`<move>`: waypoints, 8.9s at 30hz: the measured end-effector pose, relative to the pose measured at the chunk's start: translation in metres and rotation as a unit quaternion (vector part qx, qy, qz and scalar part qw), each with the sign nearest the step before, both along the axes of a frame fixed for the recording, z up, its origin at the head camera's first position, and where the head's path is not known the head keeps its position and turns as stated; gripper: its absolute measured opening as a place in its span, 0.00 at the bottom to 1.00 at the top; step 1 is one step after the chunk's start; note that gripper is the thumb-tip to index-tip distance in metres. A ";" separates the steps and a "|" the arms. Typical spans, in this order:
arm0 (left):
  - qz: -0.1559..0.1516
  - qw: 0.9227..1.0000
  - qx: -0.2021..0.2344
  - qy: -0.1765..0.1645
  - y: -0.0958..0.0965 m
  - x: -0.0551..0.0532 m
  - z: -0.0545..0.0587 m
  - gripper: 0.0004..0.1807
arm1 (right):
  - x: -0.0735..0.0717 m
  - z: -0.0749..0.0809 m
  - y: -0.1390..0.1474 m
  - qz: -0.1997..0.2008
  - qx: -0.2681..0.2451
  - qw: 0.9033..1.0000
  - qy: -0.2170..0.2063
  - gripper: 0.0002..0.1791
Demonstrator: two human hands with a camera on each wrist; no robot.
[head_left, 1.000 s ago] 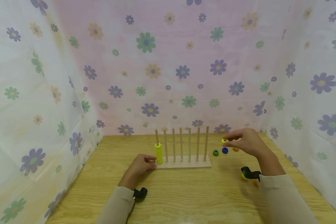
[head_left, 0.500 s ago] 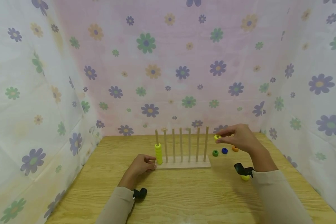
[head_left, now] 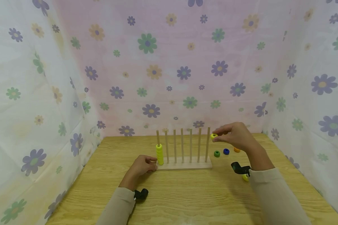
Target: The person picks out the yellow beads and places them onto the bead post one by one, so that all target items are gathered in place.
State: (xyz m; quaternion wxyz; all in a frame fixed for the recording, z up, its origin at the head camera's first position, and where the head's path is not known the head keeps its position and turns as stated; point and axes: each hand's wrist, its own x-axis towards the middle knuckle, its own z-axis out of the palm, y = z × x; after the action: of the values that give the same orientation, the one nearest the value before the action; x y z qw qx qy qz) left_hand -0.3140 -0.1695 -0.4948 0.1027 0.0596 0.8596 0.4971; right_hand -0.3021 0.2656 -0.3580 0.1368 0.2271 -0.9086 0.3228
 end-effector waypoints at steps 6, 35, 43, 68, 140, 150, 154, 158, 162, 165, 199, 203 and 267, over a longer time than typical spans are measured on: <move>0.007 1.000 0.004 -0.006 0.000 -0.001 0.000 0.23 | 0.001 0.004 -0.007 0.005 0.003 1.000 0.008 0.15; 0.003 1.000 0.006 -0.007 0.000 0.000 0.000 0.23 | -0.003 0.024 -0.044 0.046 0.012 0.998 0.048 0.12; -0.002 1.000 0.008 -0.001 0.000 0.000 0.001 0.23 | -0.006 0.026 -0.054 0.064 -0.003 0.996 0.066 0.10; -0.004 1.000 0.005 0.004 0.000 0.001 0.001 0.23 | -0.004 0.036 -0.089 0.070 -0.027 0.996 0.044 0.09; -0.007 1.000 0.024 -0.016 -0.003 0.000 -0.002 0.22 | -0.023 0.033 -0.190 0.118 -0.052 0.991 0.041 0.08; -0.009 1.000 0.020 -0.005 -0.003 0.000 0.000 0.23 | -0.025 0.032 -0.198 0.098 -0.049 0.992 0.059 0.10; -0.007 1.000 0.021 -0.003 -0.002 0.000 0.001 0.23 | -0.027 0.031 -0.202 0.103 -0.053 0.991 0.064 0.09; -0.004 1.000 0.025 -0.006 -0.002 0.000 0.000 0.22 | -0.027 0.032 -0.205 0.104 -0.054 0.991 0.063 0.08; -0.005 1.000 0.024 -0.007 -0.002 0.000 0.000 0.23 | -0.027 0.033 -0.207 0.099 -0.051 0.992 0.063 0.08; -0.007 1.000 0.023 -0.007 -0.002 -0.001 0.000 0.23 | -0.028 0.033 -0.208 0.097 -0.051 0.992 0.060 0.08; -0.005 1.000 0.009 -0.005 -0.002 -0.002 -0.001 0.22 | -0.028 0.029 -0.209 0.098 -0.048 0.993 0.036 0.10; -0.001 1.000 0.007 -0.005 -0.002 -0.001 0.000 0.22 | -0.028 0.029 -0.209 0.094 -0.047 0.994 0.032 0.10; -0.012 1.000 0.027 -0.005 -0.002 0.003 0.004 0.22 | -0.030 0.025 -0.208 0.085 -0.026 0.995 0.042 0.10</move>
State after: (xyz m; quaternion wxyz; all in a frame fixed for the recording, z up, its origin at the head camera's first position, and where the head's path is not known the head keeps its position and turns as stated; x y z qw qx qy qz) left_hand -0.3113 -0.1719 -0.4906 0.1113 0.0706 0.8444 0.5193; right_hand -0.3320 0.0574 -0.3325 0.1527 0.3136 -0.8705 0.3472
